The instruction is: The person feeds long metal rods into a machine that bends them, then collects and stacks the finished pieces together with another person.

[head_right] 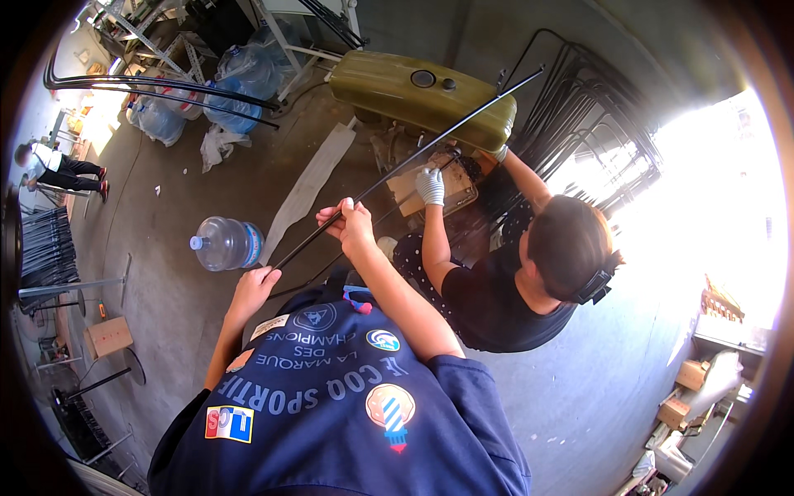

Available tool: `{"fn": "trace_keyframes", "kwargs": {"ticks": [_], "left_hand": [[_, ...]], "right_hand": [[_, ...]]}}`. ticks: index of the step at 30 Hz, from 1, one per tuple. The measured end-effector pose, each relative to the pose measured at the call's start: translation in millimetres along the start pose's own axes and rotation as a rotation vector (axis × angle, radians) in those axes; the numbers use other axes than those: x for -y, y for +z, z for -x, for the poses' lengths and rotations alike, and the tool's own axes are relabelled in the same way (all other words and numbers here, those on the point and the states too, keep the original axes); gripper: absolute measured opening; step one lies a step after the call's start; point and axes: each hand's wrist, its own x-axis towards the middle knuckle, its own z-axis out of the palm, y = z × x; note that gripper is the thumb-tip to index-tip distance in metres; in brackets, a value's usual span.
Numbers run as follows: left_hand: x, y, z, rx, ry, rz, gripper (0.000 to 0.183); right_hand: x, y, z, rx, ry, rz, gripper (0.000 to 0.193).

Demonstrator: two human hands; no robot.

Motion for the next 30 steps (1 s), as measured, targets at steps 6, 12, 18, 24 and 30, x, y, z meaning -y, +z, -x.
{"fn": "trace_keyframes", "kwargs": {"ticks": [6, 12, 18, 24, 30], "left_hand": [[2.0, -0.1, -0.5, -0.009, 0.009, 0.008, 0.047], [-0.1, -1.2, -1.2, 0.03, -0.021, -0.013, 0.048], [2.4, 0.1, -1.5, -0.004, 0.001, 0.015, 0.047], [2.8, 0.1, -0.9, 0.009, -0.013, -0.011, 0.047], [3.0, 0.0, -1.1, 0.014, -0.025, 0.018, 0.047]], "right_hand": [[-0.2, 0.5, -1.3, -0.004, 0.001, 0.007, 0.019], [-2.1, -2.9, -3.4, -0.002, 0.003, 0.003, 0.019], [-1.3, 0.4, -2.0, -0.008, 0.007, 0.01, 0.019], [-1.9, 1.0, -1.3, -0.015, 0.006, 0.001, 0.019], [-3.4, 0.6, -1.4, -0.019, 0.006, 0.015, 0.019]]}}
